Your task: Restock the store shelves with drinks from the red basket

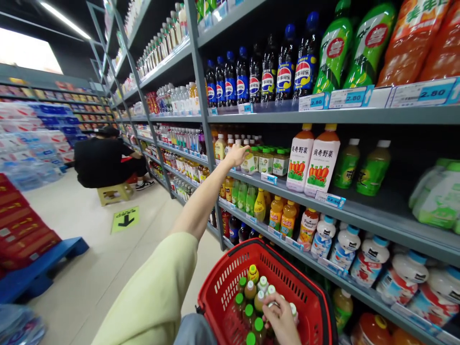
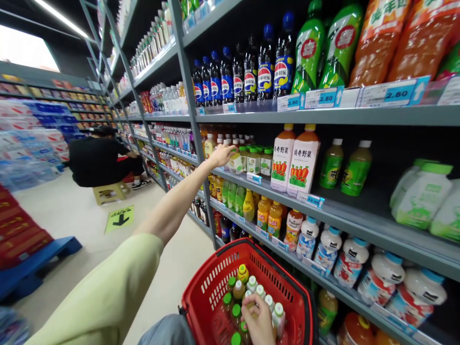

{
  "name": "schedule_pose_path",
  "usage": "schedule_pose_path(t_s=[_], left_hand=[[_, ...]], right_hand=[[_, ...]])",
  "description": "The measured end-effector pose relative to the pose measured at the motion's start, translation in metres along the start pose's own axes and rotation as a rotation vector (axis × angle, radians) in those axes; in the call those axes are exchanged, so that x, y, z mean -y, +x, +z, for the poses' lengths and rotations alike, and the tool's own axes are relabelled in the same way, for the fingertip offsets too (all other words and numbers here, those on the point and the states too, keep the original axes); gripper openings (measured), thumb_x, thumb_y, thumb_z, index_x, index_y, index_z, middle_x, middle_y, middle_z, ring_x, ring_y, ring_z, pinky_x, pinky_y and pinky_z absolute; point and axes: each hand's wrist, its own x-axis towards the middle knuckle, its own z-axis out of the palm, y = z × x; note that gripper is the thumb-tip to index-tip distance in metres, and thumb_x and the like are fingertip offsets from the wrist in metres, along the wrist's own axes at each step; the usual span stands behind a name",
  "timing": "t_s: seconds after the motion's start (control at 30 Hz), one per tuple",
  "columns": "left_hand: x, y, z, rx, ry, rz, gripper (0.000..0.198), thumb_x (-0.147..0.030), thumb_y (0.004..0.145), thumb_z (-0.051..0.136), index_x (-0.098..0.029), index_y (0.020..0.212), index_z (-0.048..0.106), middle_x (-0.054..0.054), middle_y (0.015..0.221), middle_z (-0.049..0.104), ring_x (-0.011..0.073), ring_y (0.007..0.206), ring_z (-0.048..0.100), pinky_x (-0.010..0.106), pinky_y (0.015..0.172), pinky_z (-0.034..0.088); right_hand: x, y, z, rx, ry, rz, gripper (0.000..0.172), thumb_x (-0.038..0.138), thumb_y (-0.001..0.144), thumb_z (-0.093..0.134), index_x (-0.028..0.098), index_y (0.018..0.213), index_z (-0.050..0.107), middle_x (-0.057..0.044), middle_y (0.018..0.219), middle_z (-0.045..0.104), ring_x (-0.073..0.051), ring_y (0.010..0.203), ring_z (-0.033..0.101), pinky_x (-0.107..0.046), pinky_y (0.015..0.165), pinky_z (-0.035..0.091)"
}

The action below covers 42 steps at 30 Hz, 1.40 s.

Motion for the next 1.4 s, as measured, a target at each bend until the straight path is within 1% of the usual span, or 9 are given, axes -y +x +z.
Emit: schedule_pose_path(t_s=[0.1,0.2,0.4,0.53,0.77,0.93,1.13,1.27,1.4], left_hand=[[0.002,0.0,0.011,-0.005,-0.011,0.008,0.039,-0.028,0.104,0.038,-0.019,0.134,0.062,0.014,0.112,0.07,0.0312,0.114,0.062,0.046,0.105,0.044],[0.002,0.001,0.021,0.018,-0.024,0.028,0.048,-0.028,0.107,0.03,-0.016,0.149,0.051,0.015,0.124,0.071,0.0285,0.12,0.063,0.04,0.106,0.044],[0.0,-0.01,0.036,0.096,-0.009,0.112,0.052,-0.043,0.106,0.039,-0.02,0.151,0.05,0.012,0.153,0.054,0.0305,0.142,0.045,0.045,0.12,0.031],[0.002,-0.013,0.038,0.094,0.013,0.097,0.059,-0.047,0.104,0.043,-0.017,0.154,0.046,0.017,0.152,0.052,0.0332,0.141,0.043,0.047,0.119,0.031],[0.007,-0.012,0.037,0.09,0.035,0.074,0.057,-0.048,0.104,0.041,-0.022,0.154,0.045,0.014,0.149,0.053,0.0317,0.141,0.043,0.048,0.122,0.027],[0.006,-0.012,0.042,0.111,0.018,0.04,0.062,-0.051,0.104,0.037,-0.02,0.157,0.041,0.017,0.156,0.047,0.0336,0.146,0.039,0.052,0.121,0.029],[0.016,-0.007,0.055,0.109,-0.122,0.064,0.059,-0.033,0.103,0.031,-0.017,0.159,0.036,0.016,0.162,0.04,0.0326,0.155,0.028,0.056,0.125,0.02],[0.036,-0.022,0.06,-0.017,-0.209,0.121,0.057,-0.024,0.097,0.037,-0.02,0.154,0.044,0.014,0.159,0.043,0.0335,0.152,0.031,0.059,0.124,0.023],[0.035,-0.075,0.058,-0.272,-0.235,0.109,0.043,-0.021,0.097,0.041,-0.022,0.138,0.054,0.015,0.143,0.054,0.0325,0.138,0.044,0.057,0.118,0.035]], right_hand=[[-0.004,0.002,-0.002,0.01,-0.003,0.023,0.052,0.066,0.063,0.084,0.021,0.083,0.066,-0.001,0.064,0.061,-0.021,0.066,0.065,-0.027,0.054,0.049],[-0.008,0.002,-0.001,0.01,-0.008,0.027,0.057,0.068,0.062,0.084,0.019,0.084,0.065,0.0,0.065,0.06,-0.019,0.065,0.065,-0.025,0.053,0.049],[-0.018,0.001,0.003,0.044,-0.044,0.05,0.056,0.066,0.063,0.084,0.019,0.084,0.063,0.002,0.065,0.058,-0.017,0.063,0.064,-0.022,0.05,0.046],[-0.019,0.002,0.004,0.05,-0.056,0.05,0.055,0.066,0.064,0.084,0.019,0.085,0.063,0.002,0.065,0.058,-0.017,0.062,0.064,-0.022,0.05,0.046],[-0.009,-0.004,0.008,0.042,-0.066,0.031,0.057,0.069,0.063,0.083,0.019,0.083,0.062,0.003,0.061,0.055,-0.017,0.062,0.062,-0.022,0.051,0.045],[-0.007,-0.007,0.008,0.067,-0.082,0.002,0.05,0.063,0.072,0.08,0.019,0.087,0.063,0.002,0.065,0.056,-0.016,0.063,0.06,-0.023,0.054,0.045],[0.004,-0.015,0.004,0.115,-0.123,0.001,0.045,0.06,0.078,0.075,0.019,0.09,0.063,0.002,0.068,0.057,-0.016,0.065,0.06,-0.025,0.059,0.046],[0.002,-0.017,0.001,0.154,-0.185,0.009,0.038,0.055,0.083,0.071,0.019,0.094,0.062,0.001,0.071,0.059,-0.015,0.066,0.059,-0.024,0.059,0.045],[0.011,-0.021,-0.001,0.212,-0.347,-0.035,0.028,0.045,0.092,0.059,0.019,0.098,0.063,-0.003,0.082,0.065,-0.017,0.07,0.064,-0.026,0.062,0.048]])
